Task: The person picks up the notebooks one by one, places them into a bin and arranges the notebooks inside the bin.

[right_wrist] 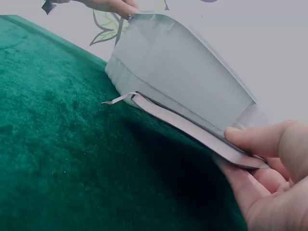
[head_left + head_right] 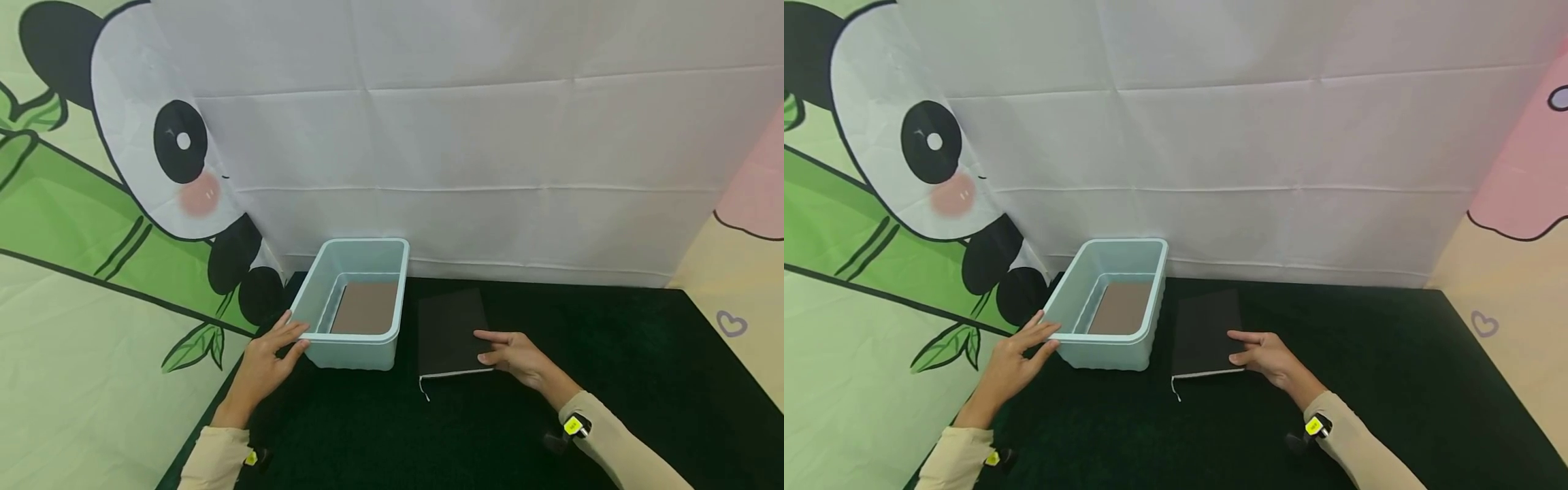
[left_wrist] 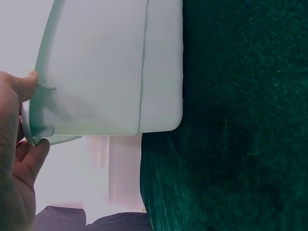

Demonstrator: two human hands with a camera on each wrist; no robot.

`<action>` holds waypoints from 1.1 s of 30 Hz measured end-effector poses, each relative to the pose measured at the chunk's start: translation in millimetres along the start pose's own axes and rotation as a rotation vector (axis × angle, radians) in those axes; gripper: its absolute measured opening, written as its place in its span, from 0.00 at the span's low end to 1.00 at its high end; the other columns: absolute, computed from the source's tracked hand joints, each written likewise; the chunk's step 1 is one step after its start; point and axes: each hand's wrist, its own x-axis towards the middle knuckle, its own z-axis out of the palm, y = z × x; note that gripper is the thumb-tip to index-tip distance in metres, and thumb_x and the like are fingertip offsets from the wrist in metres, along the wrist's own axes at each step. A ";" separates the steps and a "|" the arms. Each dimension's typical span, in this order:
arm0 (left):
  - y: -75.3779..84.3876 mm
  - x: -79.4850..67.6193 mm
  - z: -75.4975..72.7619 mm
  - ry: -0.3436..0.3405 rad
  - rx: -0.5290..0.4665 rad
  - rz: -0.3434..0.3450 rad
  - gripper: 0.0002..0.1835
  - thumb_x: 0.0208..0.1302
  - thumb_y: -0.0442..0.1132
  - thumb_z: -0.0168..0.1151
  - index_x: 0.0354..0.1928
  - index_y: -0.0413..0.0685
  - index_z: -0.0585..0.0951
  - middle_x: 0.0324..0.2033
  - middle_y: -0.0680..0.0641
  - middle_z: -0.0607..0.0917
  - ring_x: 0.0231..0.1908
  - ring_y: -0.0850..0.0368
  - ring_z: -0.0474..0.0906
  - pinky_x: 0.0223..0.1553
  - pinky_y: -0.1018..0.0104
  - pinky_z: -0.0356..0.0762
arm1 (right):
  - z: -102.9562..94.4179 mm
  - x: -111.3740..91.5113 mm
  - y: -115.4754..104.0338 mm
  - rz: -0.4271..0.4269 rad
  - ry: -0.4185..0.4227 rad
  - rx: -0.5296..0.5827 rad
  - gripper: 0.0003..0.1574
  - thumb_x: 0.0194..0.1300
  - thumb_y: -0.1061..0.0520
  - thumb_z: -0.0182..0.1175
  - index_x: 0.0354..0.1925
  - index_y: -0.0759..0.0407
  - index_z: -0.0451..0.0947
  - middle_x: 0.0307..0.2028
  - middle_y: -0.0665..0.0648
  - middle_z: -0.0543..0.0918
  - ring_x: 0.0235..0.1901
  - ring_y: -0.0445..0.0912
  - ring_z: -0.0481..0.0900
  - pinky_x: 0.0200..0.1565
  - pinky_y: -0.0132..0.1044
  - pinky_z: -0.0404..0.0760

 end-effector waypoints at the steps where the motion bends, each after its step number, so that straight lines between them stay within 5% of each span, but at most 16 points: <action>1: 0.3 0.0 0.0 0.000 -0.002 0.001 0.21 0.60 0.32 0.73 0.56 0.40 0.86 0.54 0.39 0.87 0.65 0.34 0.74 0.54 0.39 0.77 | -0.9 -0.8 0.0 -0.001 0.004 0.011 0.40 0.63 0.66 0.68 0.72 0.61 0.69 0.80 0.72 0.45 0.74 0.68 0.58 0.71 0.62 0.64; 13: -2.7 0.8 0.0 -0.002 0.003 0.013 0.21 0.59 0.32 0.74 0.56 0.39 0.86 0.54 0.40 0.87 0.65 0.35 0.74 0.54 0.40 0.76 | -12.2 -14.7 -8.6 -0.068 -0.015 0.025 0.43 0.64 0.62 0.70 0.74 0.61 0.67 0.80 0.71 0.44 0.76 0.68 0.53 0.69 0.56 0.70; 21: -0.3 2.2 1.9 0.004 -0.009 0.021 0.21 0.59 0.32 0.73 0.56 0.39 0.86 0.53 0.40 0.88 0.65 0.35 0.75 0.53 0.40 0.77 | -20.7 -29.7 -20.2 -0.110 -0.043 -0.015 0.44 0.65 0.60 0.71 0.75 0.62 0.64 0.78 0.71 0.55 0.61 0.52 0.78 0.61 0.43 0.80; 33: -1.0 1.2 1.3 0.017 -0.004 0.017 0.21 0.58 0.31 0.74 0.55 0.39 0.86 0.53 0.38 0.87 0.64 0.35 0.76 0.53 0.41 0.77 | -21.9 -44.4 -45.4 -0.139 -0.029 0.062 0.45 0.66 0.61 0.70 0.76 0.62 0.63 0.65 0.61 0.79 0.52 0.43 0.84 0.54 0.34 0.82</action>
